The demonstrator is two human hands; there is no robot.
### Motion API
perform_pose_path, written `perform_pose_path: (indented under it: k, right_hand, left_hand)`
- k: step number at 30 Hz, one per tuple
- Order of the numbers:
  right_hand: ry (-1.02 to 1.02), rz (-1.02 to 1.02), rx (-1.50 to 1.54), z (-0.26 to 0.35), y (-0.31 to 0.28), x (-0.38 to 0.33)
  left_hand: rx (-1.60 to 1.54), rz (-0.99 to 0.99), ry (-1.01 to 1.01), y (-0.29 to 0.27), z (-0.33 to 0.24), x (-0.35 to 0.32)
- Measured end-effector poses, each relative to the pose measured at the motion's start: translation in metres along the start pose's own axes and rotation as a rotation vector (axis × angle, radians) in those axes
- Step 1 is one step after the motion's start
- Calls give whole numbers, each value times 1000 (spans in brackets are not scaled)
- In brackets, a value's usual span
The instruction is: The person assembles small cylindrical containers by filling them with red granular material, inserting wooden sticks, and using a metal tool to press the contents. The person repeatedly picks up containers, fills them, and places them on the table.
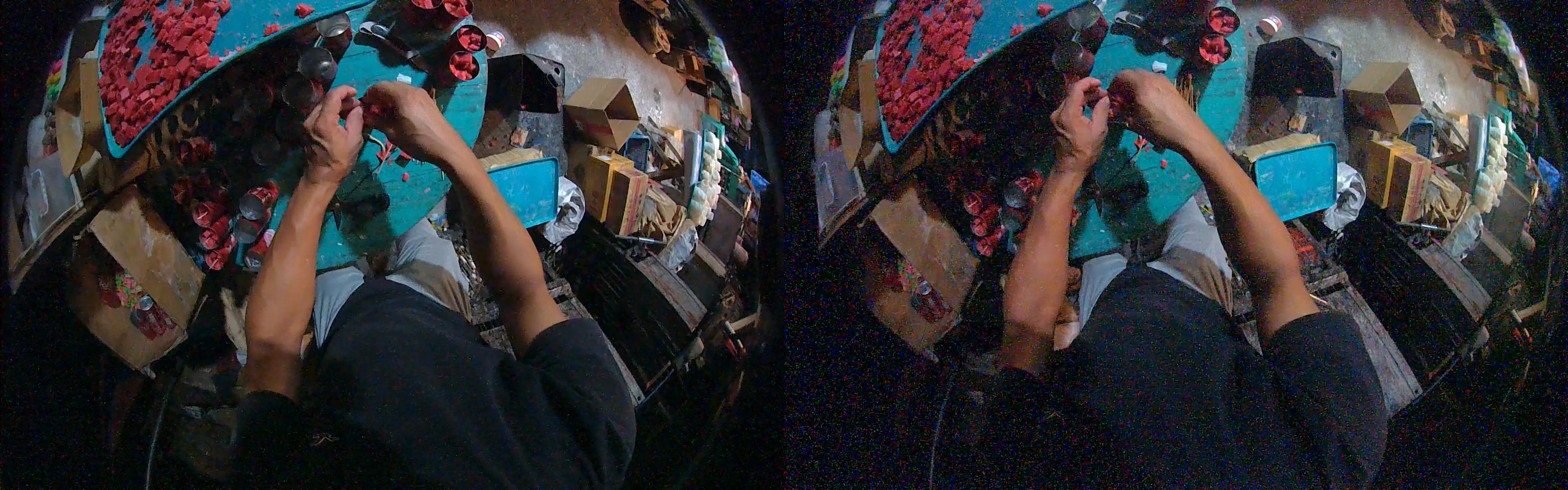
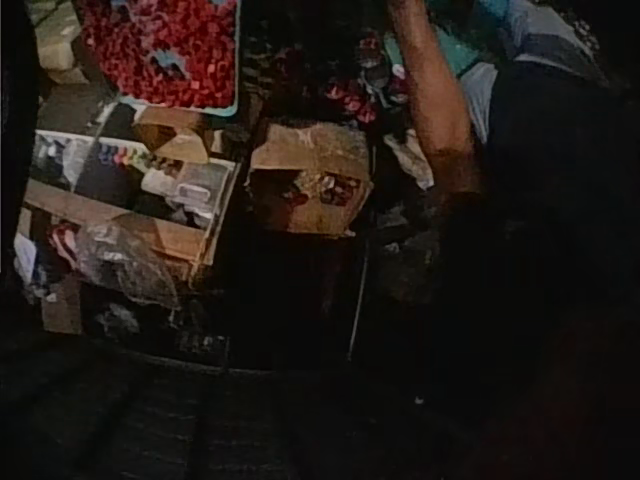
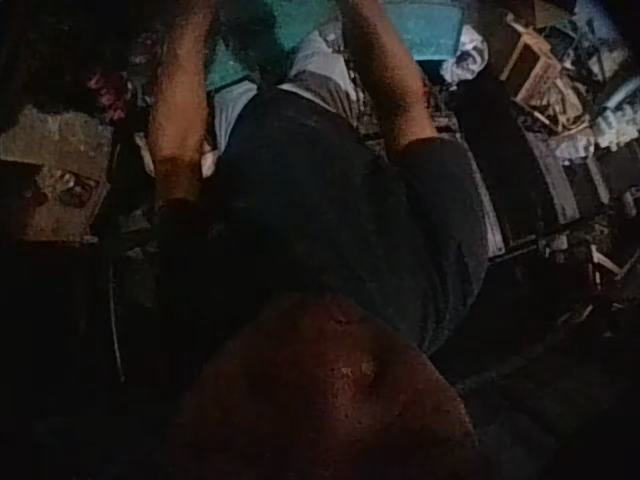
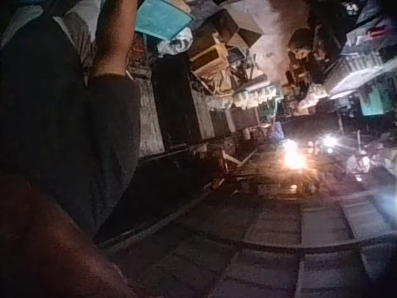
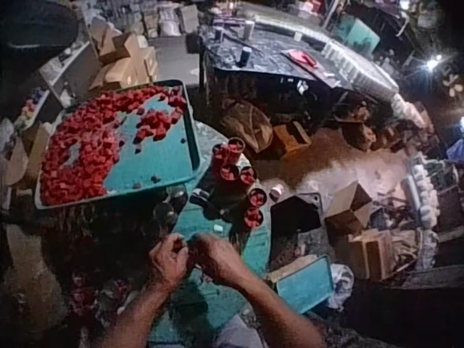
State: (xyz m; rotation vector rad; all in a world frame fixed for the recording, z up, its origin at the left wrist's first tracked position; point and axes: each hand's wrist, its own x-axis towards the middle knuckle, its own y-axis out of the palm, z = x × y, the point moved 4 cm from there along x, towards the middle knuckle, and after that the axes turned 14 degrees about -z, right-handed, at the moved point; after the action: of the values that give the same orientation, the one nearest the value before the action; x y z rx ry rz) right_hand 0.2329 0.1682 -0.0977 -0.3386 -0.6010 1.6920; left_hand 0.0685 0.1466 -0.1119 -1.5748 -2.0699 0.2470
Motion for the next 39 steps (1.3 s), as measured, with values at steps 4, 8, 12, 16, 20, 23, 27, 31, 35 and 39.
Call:
perform_pose_path:
  k: [4,8,12,16,20,23,27,31,35,39]
  right_hand:
    - [11,36,-78,-5,1,12]
    - [-54,56,-16,5,-6,18]
    - [-200,118,10,7,-2,23]
    - [-222,225,-51,3,1,27]
    - [-246,208,-3,11,-2,26]
    - [-270,190,-20,7,-1,26]
    - [-261,262,-94,7,4,24]
    - [-11,120,139,-10,-10,15]
    - [467,-67,338,-42,-33,-9]
    - [799,-108,520,-62,-33,-50]
  left_hand:
    - [93,-53,69,-1,-7,-21]
    - [157,-135,155,1,-11,-36]
    - [155,-180,251,2,-13,-42]
    - [138,-205,265,1,-13,-44]
    - [133,-237,308,1,-13,-46]
    - [136,-251,325,2,-20,-46]
    - [168,-153,375,0,-21,-51]
    - [207,-165,381,2,-29,-50]
    - [171,-224,305,3,-13,-56]
    - [114,-268,-14,-8,-6,-64]
